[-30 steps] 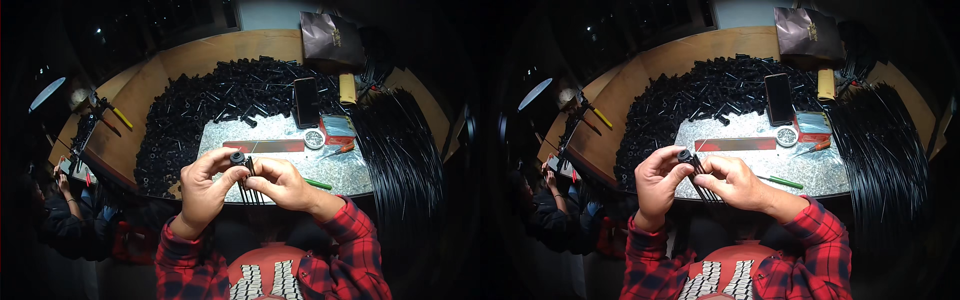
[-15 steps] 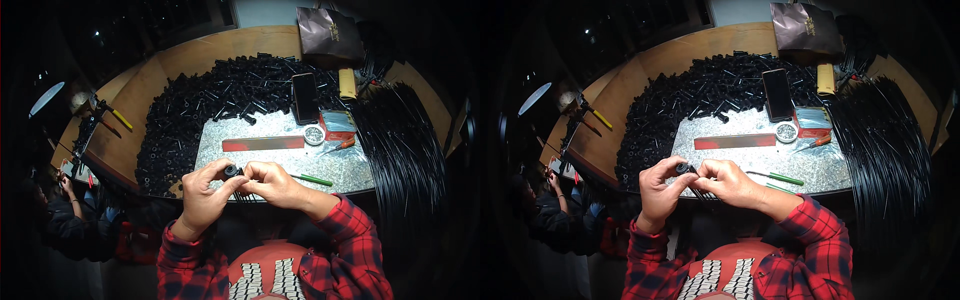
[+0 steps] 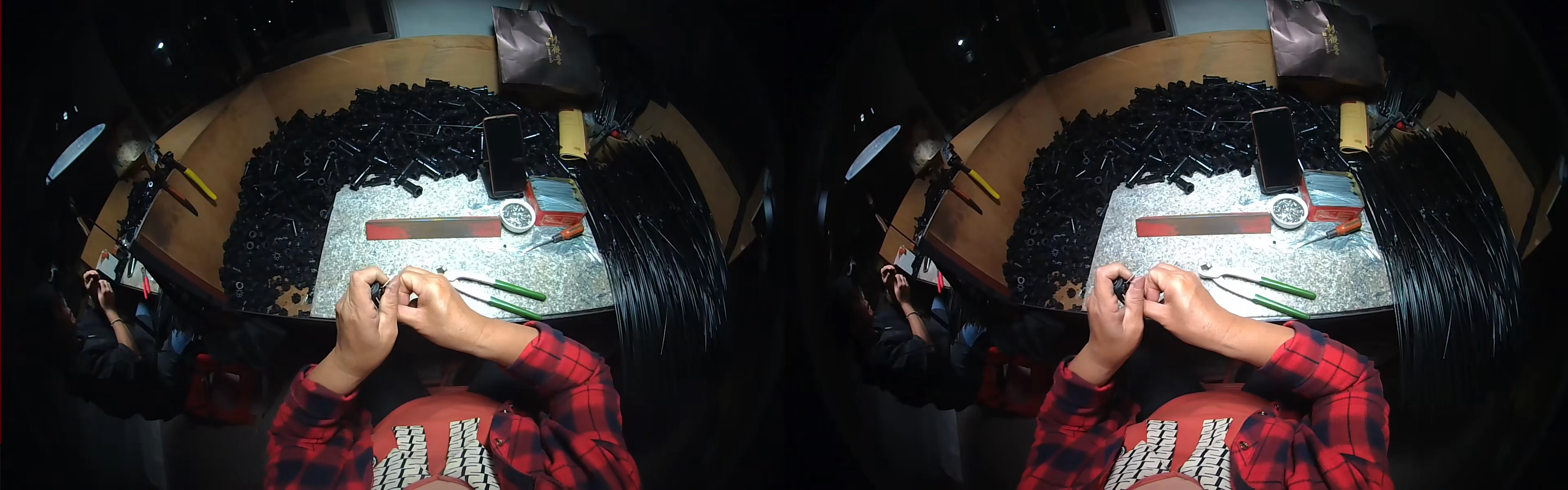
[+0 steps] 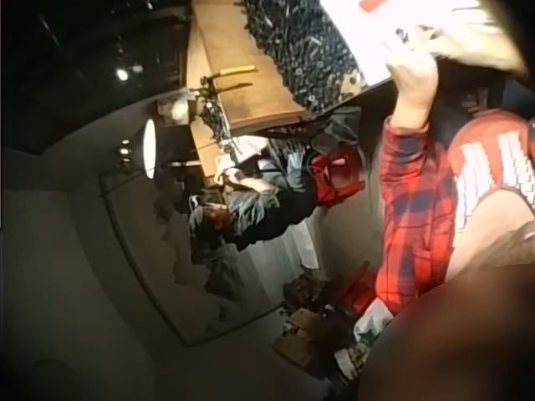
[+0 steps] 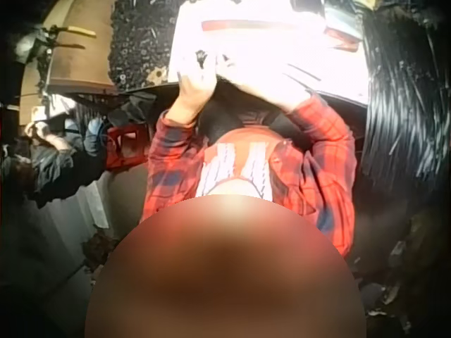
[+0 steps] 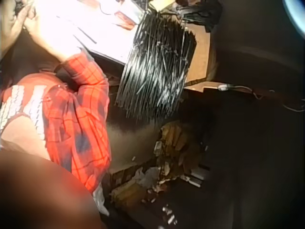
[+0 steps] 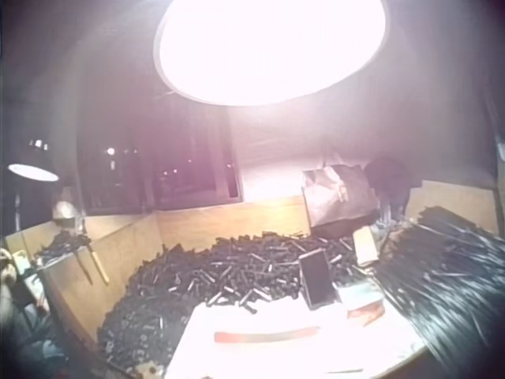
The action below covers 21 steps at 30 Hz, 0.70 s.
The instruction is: Bundling long black wires and inserting them into plastic connectors at a workbench.
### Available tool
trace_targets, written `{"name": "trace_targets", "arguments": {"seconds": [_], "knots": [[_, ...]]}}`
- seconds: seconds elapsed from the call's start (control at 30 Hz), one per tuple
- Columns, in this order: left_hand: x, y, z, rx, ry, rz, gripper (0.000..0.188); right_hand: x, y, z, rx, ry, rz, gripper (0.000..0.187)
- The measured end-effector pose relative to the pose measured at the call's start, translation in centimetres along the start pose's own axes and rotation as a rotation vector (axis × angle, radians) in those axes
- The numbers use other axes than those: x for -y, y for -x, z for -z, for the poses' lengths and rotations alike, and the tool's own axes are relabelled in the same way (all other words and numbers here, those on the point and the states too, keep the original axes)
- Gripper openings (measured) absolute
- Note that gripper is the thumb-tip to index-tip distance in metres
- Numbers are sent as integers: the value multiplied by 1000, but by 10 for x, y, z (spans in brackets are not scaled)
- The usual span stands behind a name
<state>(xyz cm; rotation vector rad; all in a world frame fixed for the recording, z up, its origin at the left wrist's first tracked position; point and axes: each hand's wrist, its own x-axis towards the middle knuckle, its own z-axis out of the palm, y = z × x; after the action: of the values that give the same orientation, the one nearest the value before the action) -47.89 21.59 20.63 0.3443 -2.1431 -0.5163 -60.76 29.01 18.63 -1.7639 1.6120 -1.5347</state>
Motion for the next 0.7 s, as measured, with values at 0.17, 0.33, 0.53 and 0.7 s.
{"name": "trace_targets", "arguments": {"seconds": [0.17,0.33,0.53,0.7], "knots": [[18,18,-12,-67,365,276,22,0,22,20,26,103,46,27],[27,19,-7,-164,297,170,19,-24,48,53,43,617,71,30],[52,26,-1,-141,714,433,11,-46,83,74,123,1061,-56,29],[50,29,-9,-8,814,442,12,-53,86,82,161,1100,-12,28]]}}
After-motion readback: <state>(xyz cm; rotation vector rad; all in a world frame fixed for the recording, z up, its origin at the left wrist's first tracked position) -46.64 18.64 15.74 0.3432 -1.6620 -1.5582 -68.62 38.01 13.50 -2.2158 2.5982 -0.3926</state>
